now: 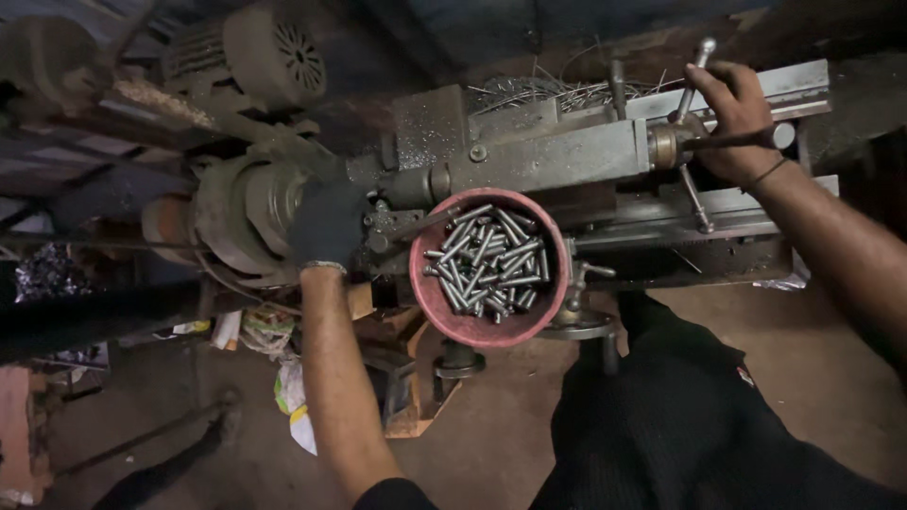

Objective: The person operates a lathe machine, turning the handwheel with one hand while guiding the tool rest with the other. Machined cylindrical metal pins drop into a pink plastic basin positioned below the workpiece.

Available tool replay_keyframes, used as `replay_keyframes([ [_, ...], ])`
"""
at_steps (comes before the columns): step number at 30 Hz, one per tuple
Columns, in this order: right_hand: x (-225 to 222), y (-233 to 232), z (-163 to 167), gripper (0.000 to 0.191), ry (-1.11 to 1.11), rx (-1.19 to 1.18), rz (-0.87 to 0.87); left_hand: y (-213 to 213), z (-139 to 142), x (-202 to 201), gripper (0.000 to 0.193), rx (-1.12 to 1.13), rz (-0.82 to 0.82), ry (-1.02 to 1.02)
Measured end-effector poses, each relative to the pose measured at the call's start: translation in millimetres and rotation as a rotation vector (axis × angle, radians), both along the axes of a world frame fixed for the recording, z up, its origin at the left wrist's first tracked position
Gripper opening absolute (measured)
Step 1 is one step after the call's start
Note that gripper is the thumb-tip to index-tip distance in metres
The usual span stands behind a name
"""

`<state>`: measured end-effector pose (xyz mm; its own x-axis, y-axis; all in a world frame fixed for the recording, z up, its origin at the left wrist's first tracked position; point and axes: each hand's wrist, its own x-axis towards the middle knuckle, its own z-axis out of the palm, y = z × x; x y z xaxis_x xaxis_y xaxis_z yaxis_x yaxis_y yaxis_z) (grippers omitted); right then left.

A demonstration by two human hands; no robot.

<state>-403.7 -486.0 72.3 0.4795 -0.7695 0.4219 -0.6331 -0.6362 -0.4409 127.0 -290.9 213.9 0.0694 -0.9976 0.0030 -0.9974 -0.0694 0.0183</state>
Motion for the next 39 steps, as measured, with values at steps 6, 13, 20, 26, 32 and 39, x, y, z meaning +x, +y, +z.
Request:
replay_keyframes([
  [6,3.9,8.7,4.3,0.07,-0.004,0.077,-0.005,-6.2,0.6,7.6,0.032,0.034,-0.083,-0.022],
  [13,-11.6,29.0,-7.9,0.056,0.191,0.227,-0.026,-6.5,-5.0,14.5,0.026,0.049,-0.169,-0.07],
  [20,-87.6,91.8,8.8,0.064,-0.174,1.03,-0.443,-4.9,11.0,6.1,0.026,-0.041,-0.154,-0.015],
  [26,-45.1,103.0,-18.4,0.055,-0.19,0.431,0.093,23.7,39.4,-22.8,0.016,-0.062,0.041,0.022],
  [32,-10.1,111.0,-37.3,0.045,-0.448,0.777,-0.25,170.0,-56.4,-43.7,0.03,-0.265,0.325,0.1],
  [39,-1.9,119.2,-1.7,0.043,-0.486,0.966,-0.33,290.3,-218.5,-104.8,0.044,0.197,-0.365,0.595],
])
